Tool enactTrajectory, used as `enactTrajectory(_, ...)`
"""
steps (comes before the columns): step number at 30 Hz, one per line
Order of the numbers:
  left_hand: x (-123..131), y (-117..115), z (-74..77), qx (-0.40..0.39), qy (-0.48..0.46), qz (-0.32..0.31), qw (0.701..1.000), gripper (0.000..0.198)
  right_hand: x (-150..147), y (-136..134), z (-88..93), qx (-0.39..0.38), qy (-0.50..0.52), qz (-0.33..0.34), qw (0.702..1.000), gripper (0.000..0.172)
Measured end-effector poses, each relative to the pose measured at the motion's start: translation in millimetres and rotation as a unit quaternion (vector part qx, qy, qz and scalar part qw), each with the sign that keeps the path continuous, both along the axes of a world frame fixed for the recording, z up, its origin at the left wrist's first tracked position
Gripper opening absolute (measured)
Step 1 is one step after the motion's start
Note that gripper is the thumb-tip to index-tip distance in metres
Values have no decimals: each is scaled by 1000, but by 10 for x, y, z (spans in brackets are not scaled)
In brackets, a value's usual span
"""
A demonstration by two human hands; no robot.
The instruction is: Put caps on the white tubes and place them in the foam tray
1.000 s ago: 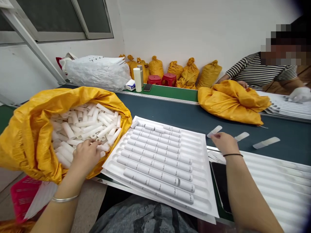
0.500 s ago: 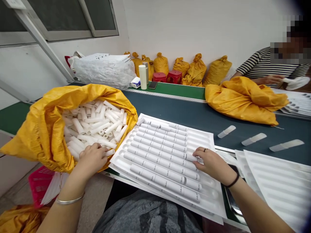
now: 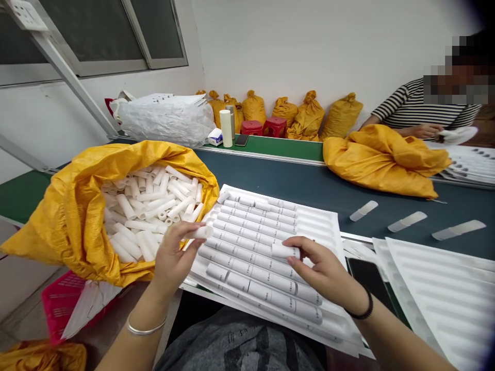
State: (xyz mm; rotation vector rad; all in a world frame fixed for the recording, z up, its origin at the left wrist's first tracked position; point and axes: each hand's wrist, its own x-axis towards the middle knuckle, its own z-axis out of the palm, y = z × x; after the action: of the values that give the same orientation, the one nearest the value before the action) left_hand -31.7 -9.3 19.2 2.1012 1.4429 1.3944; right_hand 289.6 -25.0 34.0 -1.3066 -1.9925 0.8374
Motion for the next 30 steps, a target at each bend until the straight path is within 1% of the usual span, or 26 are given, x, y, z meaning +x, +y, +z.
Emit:
enactTrajectory(2, 230, -5, 1, -29, -61, -88, 994, 23, -128, -9, 36, -7, 73, -5, 997, 25)
enactTrajectory(3, 334, -12, 1, -43, -64, -126, 989, 25, -171, -11, 53, -9, 110, -5, 994, 25)
enactTrajectory(5, 505, -30, 16, -49, -25, -172, 984, 29, -211, -9, 87, -1, 163, -3, 987, 26)
enactTrajectory(7, 620, -45, 57, -32, 27, -190, 981, 32, -192, -6, 122, 43, 165, 6, 985, 26)
enactTrajectory(11, 717, -63, 165, 7, 103, -206, 973, 39, -70, -21, 173, 157, 77, 45, 984, 32)
enactTrajectory(13, 724, -68, 204, 3, 124, -209, 970, 43, -19, -36, 177, 180, 50, 49, 981, 33)
enactTrajectory(15, 708, -67, 224, -16, 133, -191, 972, 42, 12, -45, 168, 188, 52, 32, 980, 33)
enactTrajectory(18, 657, -58, 229, -54, 133, -174, 974, 32, 35, -39, 141, 186, 68, 5, 980, 30)
enactTrajectory(20, 627, -55, 221, -55, 123, -179, 975, 28, 41, -29, 125, 181, 71, 1, 981, 29)
enactTrajectory(24, 626, -73, 192, 11, 100, -174, 980, 31, 34, -25, 114, 162, 65, -12, 985, 25)
enactTrajectory(27, 679, -98, 171, 65, 103, -171, 978, 37, 1, -50, 115, 121, 62, -16, 991, 26)
enactTrajectory(30, 750, -120, 159, 111, 103, -153, 977, 41, -40, -83, 108, 88, 75, -20, 993, 25)
